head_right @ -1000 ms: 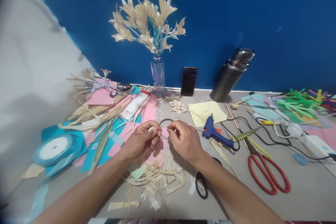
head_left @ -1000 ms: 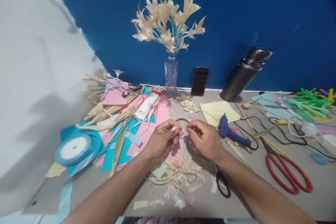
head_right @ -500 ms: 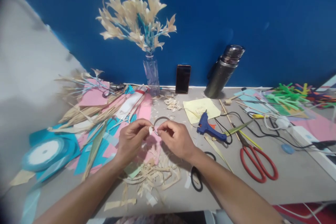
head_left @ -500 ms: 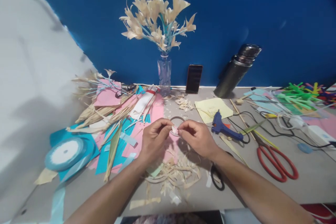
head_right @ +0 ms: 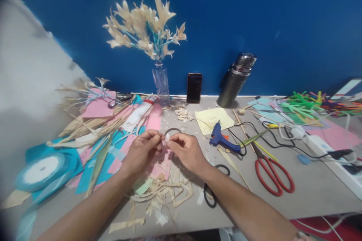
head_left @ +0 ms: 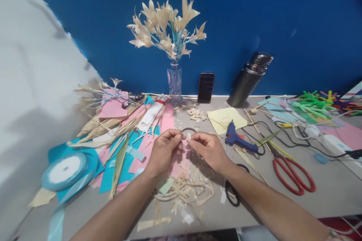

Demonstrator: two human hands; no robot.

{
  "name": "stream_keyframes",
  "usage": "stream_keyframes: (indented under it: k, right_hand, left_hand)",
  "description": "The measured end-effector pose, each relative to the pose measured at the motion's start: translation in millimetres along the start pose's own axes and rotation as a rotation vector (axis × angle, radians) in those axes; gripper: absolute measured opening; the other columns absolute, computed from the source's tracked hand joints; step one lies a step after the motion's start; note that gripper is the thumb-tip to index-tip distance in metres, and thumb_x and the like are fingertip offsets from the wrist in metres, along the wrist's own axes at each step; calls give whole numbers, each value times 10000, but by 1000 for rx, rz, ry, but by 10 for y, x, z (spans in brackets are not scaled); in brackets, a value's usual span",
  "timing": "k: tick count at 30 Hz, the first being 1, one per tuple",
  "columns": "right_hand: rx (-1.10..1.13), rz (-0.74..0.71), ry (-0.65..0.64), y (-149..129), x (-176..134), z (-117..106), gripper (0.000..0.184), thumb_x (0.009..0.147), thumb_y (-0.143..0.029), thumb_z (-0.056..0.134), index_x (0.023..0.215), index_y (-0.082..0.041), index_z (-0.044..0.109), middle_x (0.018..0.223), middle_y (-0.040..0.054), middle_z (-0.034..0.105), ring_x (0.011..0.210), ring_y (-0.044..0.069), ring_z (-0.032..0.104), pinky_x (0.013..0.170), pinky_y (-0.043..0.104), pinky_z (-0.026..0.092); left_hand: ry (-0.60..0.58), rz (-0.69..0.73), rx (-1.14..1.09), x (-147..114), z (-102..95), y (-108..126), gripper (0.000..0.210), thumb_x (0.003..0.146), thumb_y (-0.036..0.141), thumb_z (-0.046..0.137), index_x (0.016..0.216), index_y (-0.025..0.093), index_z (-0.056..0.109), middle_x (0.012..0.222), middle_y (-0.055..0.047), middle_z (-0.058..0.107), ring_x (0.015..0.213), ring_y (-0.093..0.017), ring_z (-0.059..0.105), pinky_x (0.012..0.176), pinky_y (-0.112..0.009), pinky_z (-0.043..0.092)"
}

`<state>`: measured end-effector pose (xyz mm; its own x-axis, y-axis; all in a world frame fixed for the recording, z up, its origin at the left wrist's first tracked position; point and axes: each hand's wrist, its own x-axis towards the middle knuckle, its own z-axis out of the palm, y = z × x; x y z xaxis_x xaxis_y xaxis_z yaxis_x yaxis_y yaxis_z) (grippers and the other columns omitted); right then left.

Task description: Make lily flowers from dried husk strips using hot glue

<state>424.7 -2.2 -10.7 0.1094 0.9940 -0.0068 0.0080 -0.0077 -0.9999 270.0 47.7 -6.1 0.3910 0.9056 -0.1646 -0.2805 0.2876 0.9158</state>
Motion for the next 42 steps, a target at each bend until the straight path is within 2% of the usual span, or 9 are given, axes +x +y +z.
stream_keyframes:
  k: [3, 11, 16, 20, 24, 26, 29, 34, 42]
  right_hand:
    - [-78, -9, 66, 4, -2, 18, 164, 828, -328, 688, 766, -178, 714, 587, -31, 586, 512, 103, 480, 485, 228, 351]
    - [-29, 67, 112, 48, -23, 107, 197, 790, -348, 691, 780, -156, 729, 510, -44, 581, 448, 95, 484, 458, 213, 348]
    - [-60, 103, 98, -79, -15, 141, 266, 784, -420, 699, 719, -163, 669, 678, 17, 711, 448, 97, 511, 449, 225, 360]
    - [-642, 7, -23, -359, -85, -268, 185, 842, -364, 696, 785, -190, 717, 763, 28, 747, 659, 166, 648, 596, 255, 412]
    - [-1308, 34, 222, -452, -262, -1023, 174, 917, -345, 635, 942, -199, 726, 994, 88, 753, 895, 237, 670, 718, 292, 394]
    - [-1440, 89, 180, -388, -335, -1324, 196, 900, -356, 656, 966, -180, 712, 1024, 114, 736, 962, 265, 659, 748, 299, 390]
    - [-1539, 152, 108, -246, -389, -1529, 193, 874, -351, 674, 935, -169, 693, 997, 126, 729, 966, 288, 650, 733, 311, 374]
    - [-1551, 137, 85, -111, -376, -1527, 221, 876, -388, 680, 948, -180, 676, 977, 125, 726, 989, 306, 635, 718, 322, 362]
    - [-1425, 12, 169, 69, -365, -1632, 427, 864, -376, 710, 1219, -157, 617, 1012, 137, 722, 955, 308, 638, 797, 346, 395]
  left_hand:
    - [-7, 0, 27, -14, 5, -43, 229, 714, 319, 805, 811, 162, 670, 621, 25, 609, 487, -91, 498, 457, -198, 397]
    - [107, 285, 259, -92, 112, -40, 89, 723, 255, 741, 721, 168, 723, 766, -17, 672, 685, -134, 578, 623, -231, 468]
    - [124, 240, 299, -88, 87, -5, 139, 708, 299, 754, 744, 166, 739, 711, -13, 678, 646, -141, 577, 615, -243, 472]
    - [98, 147, 324, -55, 9, 65, 204, 694, 348, 791, 761, 162, 743, 674, -11, 680, 615, -130, 566, 603, -236, 461]
    - [-10, 127, 411, 3, 92, 209, 186, 714, 349, 778, 746, 169, 742, 758, -44, 736, 710, -160, 638, 667, -252, 493]
    - [-87, 114, 476, 91, 231, 241, 176, 724, 343, 768, 747, 170, 743, 767, -47, 739, 695, -163, 640, 630, -251, 488]
    - [-189, 126, 571, 346, 526, 166, 121, 751, 287, 735, 748, 166, 736, 670, -11, 685, 581, -129, 574, 538, -229, 431]
    - [-258, 142, 680, 905, 969, -152, 85, 734, 112, 660, 663, 158, 653, 621, 11, 651, 517, -110, 569, 534, -226, 448]
    - [-202, 77, 814, 1264, 1046, -352, 165, 750, 42, 597, 654, 176, 586, 587, -8, 657, 526, -143, 633, 484, -217, 460]
